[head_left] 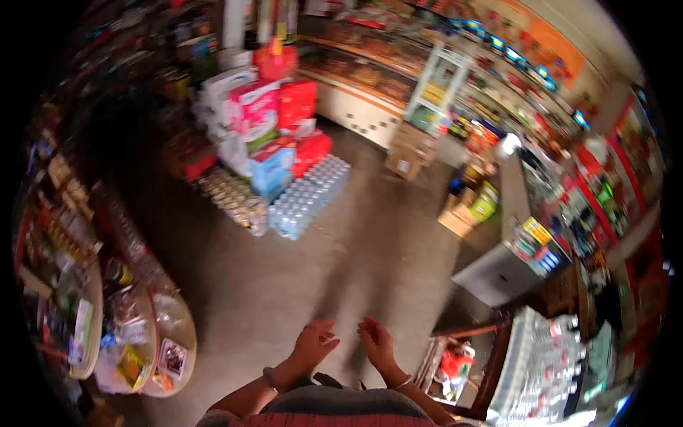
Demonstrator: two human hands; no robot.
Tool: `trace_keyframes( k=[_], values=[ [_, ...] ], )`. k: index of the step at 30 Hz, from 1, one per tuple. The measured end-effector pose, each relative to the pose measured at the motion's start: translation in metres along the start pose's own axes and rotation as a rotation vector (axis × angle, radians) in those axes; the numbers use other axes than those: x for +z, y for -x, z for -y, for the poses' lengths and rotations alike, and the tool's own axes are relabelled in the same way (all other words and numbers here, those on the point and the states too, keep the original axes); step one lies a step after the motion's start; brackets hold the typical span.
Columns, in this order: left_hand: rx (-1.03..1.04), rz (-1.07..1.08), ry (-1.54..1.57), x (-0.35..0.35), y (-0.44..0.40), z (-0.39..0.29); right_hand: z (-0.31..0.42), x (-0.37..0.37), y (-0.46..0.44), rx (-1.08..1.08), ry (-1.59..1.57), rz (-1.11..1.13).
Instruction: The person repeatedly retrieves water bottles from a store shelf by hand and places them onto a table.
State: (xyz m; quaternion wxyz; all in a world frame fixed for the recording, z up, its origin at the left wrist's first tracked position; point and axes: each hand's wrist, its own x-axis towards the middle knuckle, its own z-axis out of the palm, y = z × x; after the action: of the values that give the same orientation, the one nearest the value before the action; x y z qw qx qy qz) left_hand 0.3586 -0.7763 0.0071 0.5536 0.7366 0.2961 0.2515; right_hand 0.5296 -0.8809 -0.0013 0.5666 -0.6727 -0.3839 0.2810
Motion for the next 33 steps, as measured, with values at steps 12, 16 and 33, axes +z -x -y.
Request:
trace_keyframes(
  k=[12,16,33],
  values=[
    [-0.220,-0.627,0.072,-0.205,-0.016,0.063,0.004,0.250,-0.146,-0.043,-0.084,0.652],
    [-0.280,-0.706,0.027,-0.266,-0.058,0.073,0.006,0.311,-0.222,-0.037,-0.085,0.719],
    [-0.312,-1.110,0.061,-0.573,-0.205,0.176,0.097,0.635,-0.482,-0.192,-0.154,1.046]
  ],
)
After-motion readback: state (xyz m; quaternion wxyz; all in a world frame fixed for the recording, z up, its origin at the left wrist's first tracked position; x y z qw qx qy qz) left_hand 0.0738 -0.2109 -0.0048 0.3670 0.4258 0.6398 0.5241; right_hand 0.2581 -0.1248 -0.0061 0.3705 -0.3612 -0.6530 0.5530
